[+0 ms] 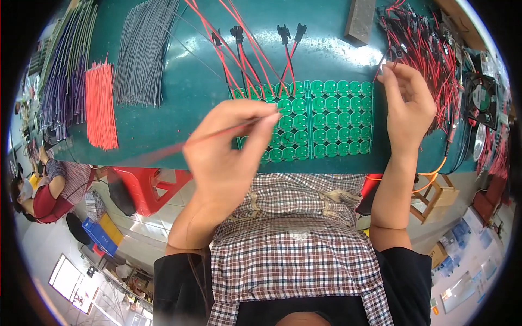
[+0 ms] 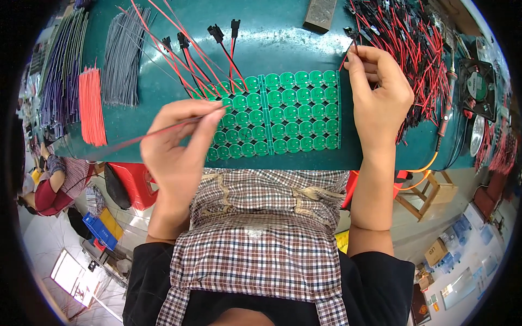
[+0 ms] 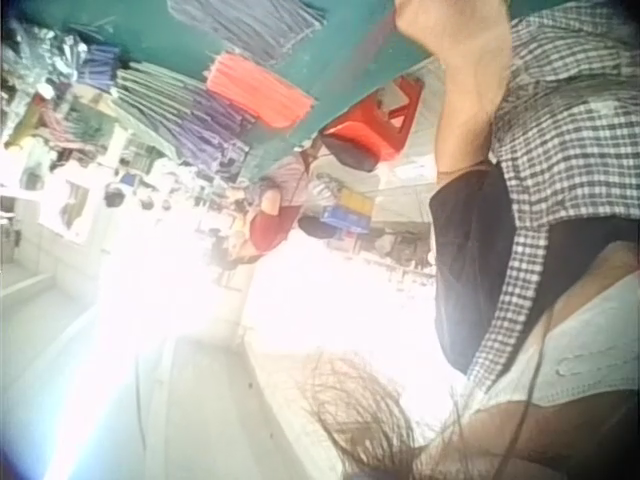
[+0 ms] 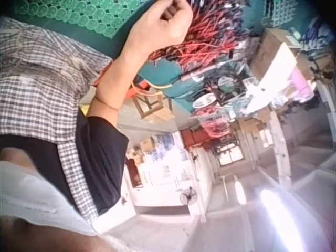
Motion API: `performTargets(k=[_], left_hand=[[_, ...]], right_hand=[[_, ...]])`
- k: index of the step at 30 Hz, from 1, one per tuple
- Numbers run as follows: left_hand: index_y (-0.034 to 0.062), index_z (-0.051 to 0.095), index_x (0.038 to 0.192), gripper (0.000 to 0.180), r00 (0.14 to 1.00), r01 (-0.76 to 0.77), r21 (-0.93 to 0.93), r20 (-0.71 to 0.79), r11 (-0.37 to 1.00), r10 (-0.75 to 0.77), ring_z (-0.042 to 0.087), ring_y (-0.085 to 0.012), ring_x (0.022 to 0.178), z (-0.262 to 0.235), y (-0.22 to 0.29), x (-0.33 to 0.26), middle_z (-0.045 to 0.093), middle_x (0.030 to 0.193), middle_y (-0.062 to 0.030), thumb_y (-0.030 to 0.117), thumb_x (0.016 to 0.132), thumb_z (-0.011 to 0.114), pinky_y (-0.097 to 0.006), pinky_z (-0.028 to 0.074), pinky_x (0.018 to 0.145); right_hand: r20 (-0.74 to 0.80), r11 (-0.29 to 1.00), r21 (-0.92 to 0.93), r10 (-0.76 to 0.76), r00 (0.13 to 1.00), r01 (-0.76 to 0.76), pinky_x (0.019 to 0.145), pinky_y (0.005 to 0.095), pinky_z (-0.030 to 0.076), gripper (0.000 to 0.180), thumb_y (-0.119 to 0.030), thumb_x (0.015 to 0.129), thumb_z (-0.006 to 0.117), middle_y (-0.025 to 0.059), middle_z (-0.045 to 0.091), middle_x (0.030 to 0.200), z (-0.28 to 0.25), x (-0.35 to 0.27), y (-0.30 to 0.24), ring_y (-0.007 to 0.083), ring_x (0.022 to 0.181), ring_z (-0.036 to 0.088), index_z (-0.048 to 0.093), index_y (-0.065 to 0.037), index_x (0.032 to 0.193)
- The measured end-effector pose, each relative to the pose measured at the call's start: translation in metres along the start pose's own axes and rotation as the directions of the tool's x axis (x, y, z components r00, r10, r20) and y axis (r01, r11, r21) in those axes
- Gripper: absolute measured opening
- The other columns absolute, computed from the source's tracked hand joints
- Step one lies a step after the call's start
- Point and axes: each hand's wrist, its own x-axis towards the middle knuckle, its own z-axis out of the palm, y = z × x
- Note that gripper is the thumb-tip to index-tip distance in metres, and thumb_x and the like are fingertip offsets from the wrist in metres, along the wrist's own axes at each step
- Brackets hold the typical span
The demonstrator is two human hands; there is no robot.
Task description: The person solders a circuit board using a soldering iron and solder wire, organizes wires on the table, and inserts wire leads into the circuit board by hand.
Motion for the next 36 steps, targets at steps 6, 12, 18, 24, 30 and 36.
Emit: performTargets(k=[6, 12, 18, 24, 30, 36], left_hand=[[0.0005, 0.067, 0.093, 0.013, 0.989, -0.147, 0.076, -0.009, 0.986, 0.148, 0.067, -0.0143, 0.074, 0.029, -0.017, 0.009, 0.068, 0.088, -0.0089, -0.005, 0.083, 0.072, -0.026, 0.058, 0.067], [0.0002, 0.067, 0.093, 0.013, 0.987, -0.155, 0.096, -0.025, 0.983, 0.158, 0.069, -0.014, 0.075, 0.033, -0.02, 0.011, 0.068, 0.087, -0.0084, -0.005, 0.083, 0.072, -0.025, 0.059, 0.066], [0.0003, 0.067, 0.093, 0.013, 0.98, -0.194, 0.152, -0.015, 0.969, 0.199, 0.07, -0.0142, 0.074, 0.033, -0.02, 0.013, 0.068, 0.087, -0.0081, -0.005, 0.082, 0.072, -0.025, 0.059, 0.065], [0.0019, 0.066, 0.092, 0.015, 0.974, -0.22, 0.174, -0.014, 0.96, 0.226, 0.07, -0.015, 0.072, 0.034, -0.022, 0.013, 0.068, 0.087, -0.0077, -0.005, 0.08, 0.073, -0.025, 0.058, 0.065], [-0.0026, 0.067, 0.093, 0.012, 0.963, -0.264, 0.24, 0.012, 0.934, 0.269, 0.069, -0.0113, 0.075, 0.033, -0.02, 0.014, 0.069, 0.088, -0.0086, -0.007, 0.083, 0.072, -0.023, 0.059, 0.064], [-0.0024, 0.067, 0.092, 0.013, 0.964, -0.255, 0.295, 0.007, 0.921, 0.265, 0.068, -0.011, 0.071, 0.035, -0.02, 0.014, 0.068, 0.085, -0.0079, -0.005, 0.082, 0.073, -0.023, 0.058, 0.062]], right_hand=[[-0.107, 0.989, 0.132, -0.047, 0.993, 0.061, 0.069, 0.0233, 0.055, 0.012, 0.001, 0.087, 0.069, 0.0075, 0.073, 0.086, 0.008, 0.0, 0.004, 0.0117, 0.076, 0.07, 0.07, 0.004, 0.099], [-0.128, 0.99, 0.125, -0.055, 0.99, 0.071, 0.068, 0.0228, 0.054, 0.012, 0.001, 0.087, 0.069, 0.0079, 0.073, 0.086, 0.006, -0.001, 0.003, 0.0118, 0.075, 0.07, 0.07, 0.004, 0.099], [-0.045, 0.993, 0.11, -0.034, 0.998, 0.039, 0.076, 0.0235, 0.055, 0.015, 0.001, 0.091, 0.067, 0.0086, 0.07, 0.094, 0.003, -0.002, 0.002, 0.0131, 0.083, 0.069, 0.065, 0.007, 0.105], [-0.05, 0.992, 0.119, -0.034, 0.998, 0.04, 0.076, 0.0237, 0.055, 0.015, 0.002, 0.091, 0.067, 0.0083, 0.07, 0.093, 0.004, -0.003, 0.001, 0.013, 0.082, 0.069, 0.065, 0.007, 0.105], [-0.046, 0.99, 0.128, -0.045, 0.998, 0.05, 0.076, 0.0239, 0.055, 0.015, 0.002, 0.091, 0.067, 0.0087, 0.07, 0.094, 0.004, -0.003, 0.001, 0.0131, 0.083, 0.069, 0.065, 0.007, 0.105], [-0.048, 0.988, 0.142, -0.054, 0.997, 0.06, 0.077, 0.0241, 0.055, 0.015, 0.002, 0.091, 0.067, 0.0091, 0.07, 0.095, 0.004, -0.003, 0.0, 0.0138, 0.083, 0.069, 0.065, 0.007, 0.105]])
